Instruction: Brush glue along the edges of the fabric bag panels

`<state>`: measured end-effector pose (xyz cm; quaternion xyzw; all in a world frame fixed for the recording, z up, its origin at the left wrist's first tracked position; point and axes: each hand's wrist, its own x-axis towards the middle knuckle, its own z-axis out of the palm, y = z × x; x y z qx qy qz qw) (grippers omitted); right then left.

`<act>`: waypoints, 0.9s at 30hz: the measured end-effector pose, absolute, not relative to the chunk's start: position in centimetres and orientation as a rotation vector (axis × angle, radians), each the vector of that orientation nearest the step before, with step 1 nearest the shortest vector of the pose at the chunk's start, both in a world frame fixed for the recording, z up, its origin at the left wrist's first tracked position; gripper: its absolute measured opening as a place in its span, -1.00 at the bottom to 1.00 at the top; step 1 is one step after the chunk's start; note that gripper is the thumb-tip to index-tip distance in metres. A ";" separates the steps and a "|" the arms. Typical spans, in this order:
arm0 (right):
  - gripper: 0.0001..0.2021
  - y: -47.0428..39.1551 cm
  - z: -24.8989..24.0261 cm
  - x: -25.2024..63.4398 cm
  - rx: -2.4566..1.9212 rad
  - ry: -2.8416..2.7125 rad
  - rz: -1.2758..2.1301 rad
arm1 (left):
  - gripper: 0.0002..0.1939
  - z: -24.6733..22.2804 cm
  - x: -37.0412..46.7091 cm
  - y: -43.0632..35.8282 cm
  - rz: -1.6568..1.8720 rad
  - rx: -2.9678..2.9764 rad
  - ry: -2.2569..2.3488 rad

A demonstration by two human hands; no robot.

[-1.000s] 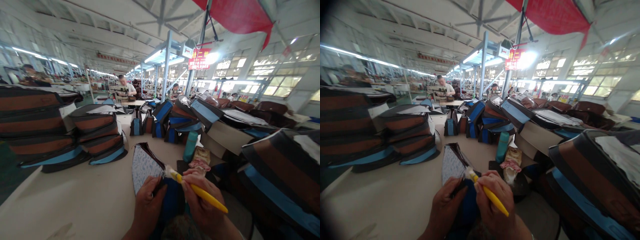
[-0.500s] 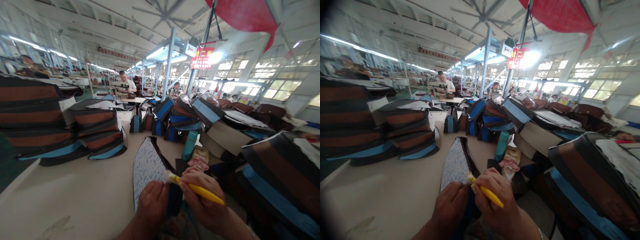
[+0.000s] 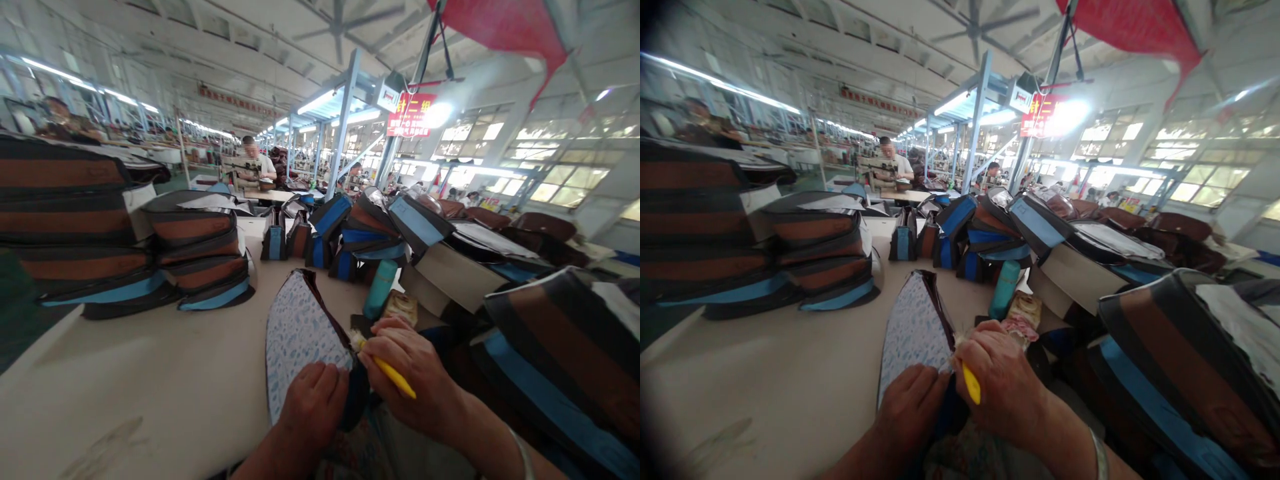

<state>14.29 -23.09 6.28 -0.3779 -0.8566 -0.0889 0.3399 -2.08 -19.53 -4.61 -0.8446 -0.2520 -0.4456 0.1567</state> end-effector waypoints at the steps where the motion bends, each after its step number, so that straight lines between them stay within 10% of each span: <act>1: -0.90 -23.1 6.3 14.2 -0.962 -2.203 -0.204 | -0.80 -4.7 -2.0 -19.6 -1.272 -2.425 -0.727; 14: -0.92 -24.7 7.2 15.9 -1.111 -1.686 0.127 | -0.80 -4.0 -9.5 -17.0 -1.366 -2.471 -0.573; 23: -0.80 -23.7 2.9 12.8 -1.092 -1.143 0.530 | -0.79 -8.9 -15.9 -20.2 -1.533 -1.926 -1.792; 27: -0.80 -23.4 2.0 10.9 -1.069 -1.048 0.696 | -0.72 -10.6 -14.8 -23.2 -1.532 -2.093 -1.576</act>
